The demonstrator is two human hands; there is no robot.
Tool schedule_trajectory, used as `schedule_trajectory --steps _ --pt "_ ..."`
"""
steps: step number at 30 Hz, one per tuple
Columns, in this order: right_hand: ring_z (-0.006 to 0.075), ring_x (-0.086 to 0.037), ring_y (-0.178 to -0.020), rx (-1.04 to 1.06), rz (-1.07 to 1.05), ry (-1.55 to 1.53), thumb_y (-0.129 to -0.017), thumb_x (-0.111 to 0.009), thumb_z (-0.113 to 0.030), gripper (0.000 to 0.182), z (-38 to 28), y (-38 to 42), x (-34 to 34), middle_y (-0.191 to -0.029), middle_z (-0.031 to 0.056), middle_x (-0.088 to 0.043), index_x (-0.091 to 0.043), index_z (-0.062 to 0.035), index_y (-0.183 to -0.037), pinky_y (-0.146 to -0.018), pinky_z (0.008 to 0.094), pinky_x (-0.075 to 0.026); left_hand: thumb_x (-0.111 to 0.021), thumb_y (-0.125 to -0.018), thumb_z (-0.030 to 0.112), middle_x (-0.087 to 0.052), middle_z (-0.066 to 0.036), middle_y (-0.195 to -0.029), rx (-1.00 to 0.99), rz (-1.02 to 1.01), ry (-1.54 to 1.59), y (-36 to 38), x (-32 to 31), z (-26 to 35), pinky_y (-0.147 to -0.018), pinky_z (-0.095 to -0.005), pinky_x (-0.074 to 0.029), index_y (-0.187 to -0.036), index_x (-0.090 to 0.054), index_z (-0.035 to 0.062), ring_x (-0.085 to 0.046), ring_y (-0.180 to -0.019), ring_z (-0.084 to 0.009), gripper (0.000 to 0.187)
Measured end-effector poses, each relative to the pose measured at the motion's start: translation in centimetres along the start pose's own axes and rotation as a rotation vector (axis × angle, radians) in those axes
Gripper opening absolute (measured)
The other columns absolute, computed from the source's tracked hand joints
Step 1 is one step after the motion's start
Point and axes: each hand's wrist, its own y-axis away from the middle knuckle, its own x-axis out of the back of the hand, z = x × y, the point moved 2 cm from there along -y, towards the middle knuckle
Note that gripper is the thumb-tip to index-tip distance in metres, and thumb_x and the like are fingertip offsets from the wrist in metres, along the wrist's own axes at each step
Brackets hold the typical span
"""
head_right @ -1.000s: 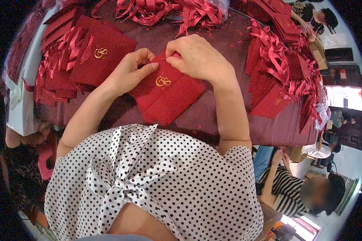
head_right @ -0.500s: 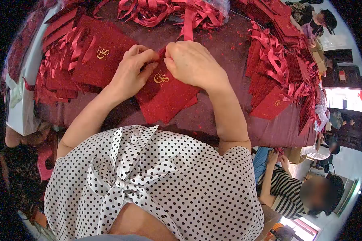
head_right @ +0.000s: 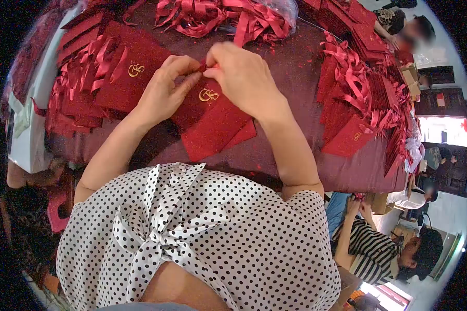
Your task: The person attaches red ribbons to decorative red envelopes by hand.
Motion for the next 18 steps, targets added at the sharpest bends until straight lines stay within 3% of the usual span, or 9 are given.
schedule_trajectory --steps 2,4,5,7,12,14,15,16,18 --pt "0.0339 -0.06 -0.083 0.057 0.142 -0.218 -0.077 -0.068 -0.012 0.018 -0.1 -0.4 0.9 -0.094 0.0116 -0.057 -0.058 -0.0041 -0.089 -0.069 0.0414 -0.05 -0.06 -0.086 0.006 -0.061 -0.009 -0.086 0.006 -0.021 0.033 -0.3 0.4 -0.1 -0.078 -0.0297 -0.044 -0.095 -0.059 -0.0009 -0.056 -0.088 -0.0201 0.011" --pt "0.0324 -0.06 -0.081 0.116 0.122 -0.196 -0.076 -0.068 -0.008 0.02 0.1 -0.3 1.5 -0.098 0.0098 -0.053 -0.055 -0.0053 -0.091 -0.068 0.0395 -0.05 -0.057 -0.092 0.012 -0.061 -0.003 -0.086 0.147 -0.109 0.266 -0.3 0.3 -0.5 -0.076 -0.0241 -0.043 -0.096 -0.059 -0.0011 -0.053 -0.084 -0.0096 0.014" --pt "0.0324 -0.059 -0.081 0.156 0.072 -0.188 -0.076 -0.067 -0.008 0.02 0.3 -0.3 1.7 -0.096 0.0103 -0.052 -0.055 -0.005 -0.092 -0.069 0.0395 -0.049 -0.057 -0.092 0.012 -0.061 -0.003 -0.086 0.146 -0.106 0.266 -0.3 0.3 -0.3 -0.076 -0.0241 -0.043 -0.096 -0.059 -0.0011 -0.053 -0.084 -0.0096 0.014" --pt "0.0325 -0.059 -0.081 0.201 0.025 -0.18 -0.076 -0.067 -0.007 0.021 0.5 -0.2 2.0 -0.093 0.0107 -0.052 -0.054 -0.0048 -0.092 -0.069 0.0395 -0.049 -0.052 -0.095 0.013 -0.06 0.002 -0.086 0.266 -0.218 0.615 -0.1 -0.1 -0.3 -0.075 -0.0207 -0.042 -0.096 -0.06 -0.0011 -0.05 -0.083 -0.0039 0.016" --pt "0.0329 -0.056 -0.082 0.298 -0.015 -0.224 -0.076 -0.065 -0.005 0.018 0.4 -0.4 2.2 -0.087 0.0121 -0.052 -0.051 -0.0036 -0.087 -0.07 0.0401 -0.046 -0.052 -0.094 0.008 -0.061 -0.001 -0.09 0.329 -0.167 0.526 -0.1 -0.4 -1.0 -0.076 -0.0218 -0.044 -0.105 -0.058 0.0004 -0.054 -0.085 -0.0062 0.015" --pt "0.0331 -0.055 -0.082 0.3 -0.017 -0.26 -0.076 -0.065 -0.005 0.018 0.2 -0.3 1.8 -0.086 0.0122 -0.051 -0.051 -0.0036 -0.087 -0.07 0.0401 -0.046 -0.057 -0.089 0.007 -0.065 -0.009 -0.083 0.263 -0.104 0.441 0.0 -0.2 -0.2 -0.073 -0.0266 -0.048 -0.104 -0.059 0.0029 -0.062 -0.08 -0.0141 0.015" --pt "0.0333 -0.055 -0.082 0.303 -0.023 -0.299 -0.076 -0.065 -0.005 0.018 0.1 -0.3 1.7 -0.085 0.0123 -0.051 -0.051 -0.0036 -0.087 -0.071 0.04 -0.046 -0.063 -0.082 0.005 -0.064 -0.011 -0.086 0.126 -0.082 0.437 -0.2 -0.2 0.2 -0.069 -0.0318 -0.049 -0.104 -0.058 0.0062 -0.063 -0.075 -0.0224 0.022" --pt "0.0333 -0.055 -0.082 0.308 -0.022 -0.298 -0.076 -0.065 -0.005 0.018 0.0 -0.3 1.7 -0.085 0.0123 -0.051 -0.051 -0.0036 -0.087 -0.071 0.04 -0.046 -0.063 -0.082 0.005 -0.064 -0.011 -0.086 0.125 -0.078 0.434 -0.3 0.1 0.0 -0.069 -0.0318 -0.049 -0.104 -0.058 0.0062 -0.063 -0.075 -0.0224 0.022" --pt "0.0335 -0.055 -0.082 0.299 -0.073 -0.322 -0.076 -0.065 -0.005 0.018 -0.3 -0.3 1.8 -0.085 0.0121 -0.051 -0.05 -0.0035 -0.087 -0.071 0.04 -0.046 -0.065 -0.077 0.004 -0.061 -0.009 -0.084 -0.23 -0.039 -0.078 -0.5 0.6 0.1 -0.069 -0.0364 -0.046 -0.098 -0.058 0.007 -0.06 -0.072 -0.0263 0.022"
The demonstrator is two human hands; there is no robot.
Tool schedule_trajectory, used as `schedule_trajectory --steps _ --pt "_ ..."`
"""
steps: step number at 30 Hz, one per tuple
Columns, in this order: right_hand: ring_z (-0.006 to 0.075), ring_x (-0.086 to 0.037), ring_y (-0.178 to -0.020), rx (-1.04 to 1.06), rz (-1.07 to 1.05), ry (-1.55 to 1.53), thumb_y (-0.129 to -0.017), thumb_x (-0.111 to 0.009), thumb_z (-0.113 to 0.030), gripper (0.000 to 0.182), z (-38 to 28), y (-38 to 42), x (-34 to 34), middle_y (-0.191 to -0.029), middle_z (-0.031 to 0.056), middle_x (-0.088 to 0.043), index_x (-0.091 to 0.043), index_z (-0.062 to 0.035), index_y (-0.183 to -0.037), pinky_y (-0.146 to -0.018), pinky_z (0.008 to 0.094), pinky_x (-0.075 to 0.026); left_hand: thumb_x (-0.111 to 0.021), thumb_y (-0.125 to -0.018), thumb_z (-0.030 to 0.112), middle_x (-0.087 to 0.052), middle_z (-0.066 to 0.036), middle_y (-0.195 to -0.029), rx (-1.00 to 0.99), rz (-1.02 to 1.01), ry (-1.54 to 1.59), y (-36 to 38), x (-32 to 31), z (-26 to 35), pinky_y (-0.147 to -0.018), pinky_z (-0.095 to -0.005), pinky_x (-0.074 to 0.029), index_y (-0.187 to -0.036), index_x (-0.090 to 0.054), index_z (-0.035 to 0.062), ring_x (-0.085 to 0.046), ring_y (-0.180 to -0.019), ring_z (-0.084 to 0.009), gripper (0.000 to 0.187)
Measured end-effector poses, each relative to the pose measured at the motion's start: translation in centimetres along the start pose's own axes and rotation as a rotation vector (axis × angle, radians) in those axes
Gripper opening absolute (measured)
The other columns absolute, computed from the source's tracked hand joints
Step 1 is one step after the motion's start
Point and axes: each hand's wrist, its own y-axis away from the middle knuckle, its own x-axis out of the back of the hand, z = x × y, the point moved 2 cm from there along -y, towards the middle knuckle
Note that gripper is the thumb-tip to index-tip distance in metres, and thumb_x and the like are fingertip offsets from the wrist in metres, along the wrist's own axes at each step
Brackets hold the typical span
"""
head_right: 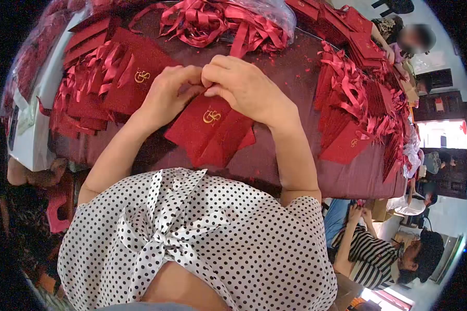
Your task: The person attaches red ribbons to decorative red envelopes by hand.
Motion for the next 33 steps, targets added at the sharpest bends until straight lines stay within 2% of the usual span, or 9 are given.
schedule_trajectory --steps 5,8,12,14,20,28,30,32,33 --pt "0.0287 -0.055 -0.077 -0.039 -0.023 -0.022 -0.077 -0.067 -0.006 0.017 0.0 0.2 -0.3 -0.082 0.0114 -0.053 -0.052 -0.0017 -0.086 -0.068 0.0348 -0.045 -0.064 -0.074 0.007 -0.05 -0.006 -0.081 -0.069 0.013 -0.189 0.0 0.5 0.7 -0.081 -0.0353 -0.039 -0.086 -0.059 0.0095 -0.054 -0.082 -0.0221 0.013" --pt "0.029 -0.056 -0.077 -0.055 -0.035 -0.011 -0.076 -0.068 -0.007 0.018 0.0 0.3 -0.2 -0.08 0.0116 -0.054 -0.052 -0.0019 -0.085 -0.068 0.0354 -0.045 -0.053 -0.075 0.016 -0.049 -0.004 -0.084 -0.29 0.025 -0.468 0.0 0.5 1.5 -0.083 -0.0366 -0.039 -0.082 -0.058 0.0089 -0.053 -0.086 -0.0195 0.011" --pt "0.0332 -0.055 -0.081 -0.051 -0.062 -0.02 -0.077 -0.065 -0.012 0.019 0.2 0.3 0.2 -0.081 0.0121 -0.055 -0.049 -0.0032 -0.085 -0.071 0.0409 -0.045 -0.059 -0.073 0.012 -0.049 -0.004 -0.084 -0.316 0.035 -0.447 -0.1 0.8 2.0 -0.082 -0.037 -0.039 -0.081 -0.058 0.0086 -0.053 -0.085 -0.0205 0.01" --pt "0.0329 -0.055 -0.081 -0.039 -0.069 -0.02 -0.077 -0.065 -0.012 0.02 0.1 0.3 0.5 -0.08 0.0119 -0.055 -0.049 -0.0033 -0.085 -0.071 0.0405 -0.045 -0.066 -0.069 0.008 -0.049 -0.004 -0.084 -0.201 0.096 -0.298 -0.2 0.7 2.2 -0.081 -0.0359 -0.039 -0.081 -0.057 0.0077 -0.053 -0.084 -0.0216 0.015" --pt "0.0321 -0.055 -0.079 -0.002 -0.065 -0.062 -0.078 -0.065 -0.013 0.019 -0.4 0.2 0.7 -0.079 0.0114 -0.054 -0.05 -0.0037 -0.083 -0.07 0.0395 -0.044 -0.07 -0.066 0.005 -0.049 -0.005 -0.083 -0.168 0.073 -0.067 0.0 0.5 1.7 -0.078 -0.0347 -0.04 -0.081 -0.056 0.0073 -0.052 -0.083 -0.0231 0.02" --pt "0.0312 -0.057 -0.076 -0.085 -0.097 -0.091 -0.077 -0.069 -0.022 0.026 -0.5 0.3 0.6 -0.078 0.0108 -0.055 -0.051 -0.0043 -0.084 -0.066 0.0397 -0.045 -0.06 -0.07 0.009 -0.048 -0.005 -0.085 -0.315 -0.069 -0.304 -0.3 1.4 2.2 -0.085 -0.0355 -0.04 -0.08 -0.055 0.0066 -0.052 -0.087 -0.0222 0.011" --pt "0.0307 -0.058 -0.073 -0.183 -0.127 0.068 -0.076 -0.071 -0.026 0.029 -0.3 0.7 1.0 -0.076 0.0097 -0.058 -0.052 -0.0053 -0.084 -0.063 0.0398 -0.045 -0.057 -0.071 0.012 -0.049 -0.006 -0.086 -0.346 -0.073 -0.444 -0.6 2.6 2.6 -0.088 -0.0361 -0.04 -0.08 -0.054 0.007 -0.052 -0.089 -0.022 0.01" --pt "0.0198 -0.054 -0.058 -0.232 -0.122 0.078 -0.074 -0.074 -0.017 0.026 0.9 1.1 1.5 -0.066 0.0056 -0.054 -0.052 -0.0048 -0.077 -0.054 0.0316 -0.043 -0.058 -0.07 0.012 -0.049 -0.006 -0.086 -0.306 0.0 -0.629 -0.7 4.1 1.9 -0.09 -0.0383 -0.039 -0.08 -0.055 0.0077 -0.053 -0.091 -0.0221 0.011" --pt "0.0162 -0.054 -0.059 -0.298 -0.136 0.034 -0.076 -0.073 -0.022 0.027 1.3 1.2 1.8 -0.067 0.0055 -0.055 -0.053 -0.0051 -0.077 -0.055 0.0313 -0.042 -0.059 -0.07 0.01 -0.051 -0.006 -0.088 -0.217 0.112 -0.613 -0.8 4.7 1.3 -0.091 -0.0397 -0.039 -0.081 -0.056 0.0102 -0.053 -0.093 -0.0218 0.012"
